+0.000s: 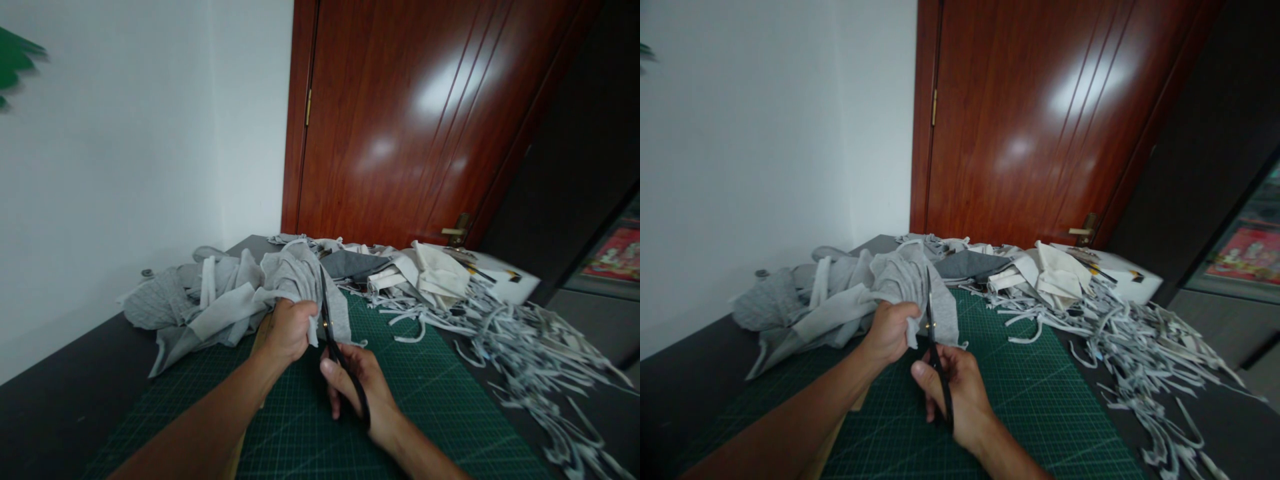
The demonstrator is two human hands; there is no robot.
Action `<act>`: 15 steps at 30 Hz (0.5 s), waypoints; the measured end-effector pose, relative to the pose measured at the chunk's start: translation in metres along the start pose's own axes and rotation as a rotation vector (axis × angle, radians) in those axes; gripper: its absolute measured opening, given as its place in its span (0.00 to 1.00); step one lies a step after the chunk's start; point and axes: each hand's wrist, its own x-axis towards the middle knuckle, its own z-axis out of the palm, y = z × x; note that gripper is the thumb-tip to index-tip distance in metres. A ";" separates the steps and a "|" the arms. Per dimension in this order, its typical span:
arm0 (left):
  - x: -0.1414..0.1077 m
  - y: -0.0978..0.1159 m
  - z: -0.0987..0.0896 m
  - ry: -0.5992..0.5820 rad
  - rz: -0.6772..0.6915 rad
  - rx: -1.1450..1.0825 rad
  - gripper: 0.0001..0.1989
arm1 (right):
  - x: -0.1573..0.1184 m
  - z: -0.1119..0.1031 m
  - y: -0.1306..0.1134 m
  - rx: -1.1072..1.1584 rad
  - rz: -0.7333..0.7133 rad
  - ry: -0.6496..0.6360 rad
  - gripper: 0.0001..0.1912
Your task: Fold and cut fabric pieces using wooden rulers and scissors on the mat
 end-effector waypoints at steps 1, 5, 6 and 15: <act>0.000 0.000 -0.001 -0.005 -0.002 0.020 0.12 | 0.000 0.000 0.001 0.001 0.001 0.004 0.32; 0.001 -0.001 -0.002 -0.023 -0.008 0.089 0.13 | 0.000 0.000 0.002 0.007 0.008 0.016 0.31; 0.001 -0.001 -0.002 -0.026 -0.009 0.094 0.13 | 0.000 0.000 0.002 0.007 0.009 0.016 0.31; -0.003 0.005 0.004 -0.032 -0.014 0.112 0.11 | 0.000 0.000 0.001 0.003 0.011 0.030 0.29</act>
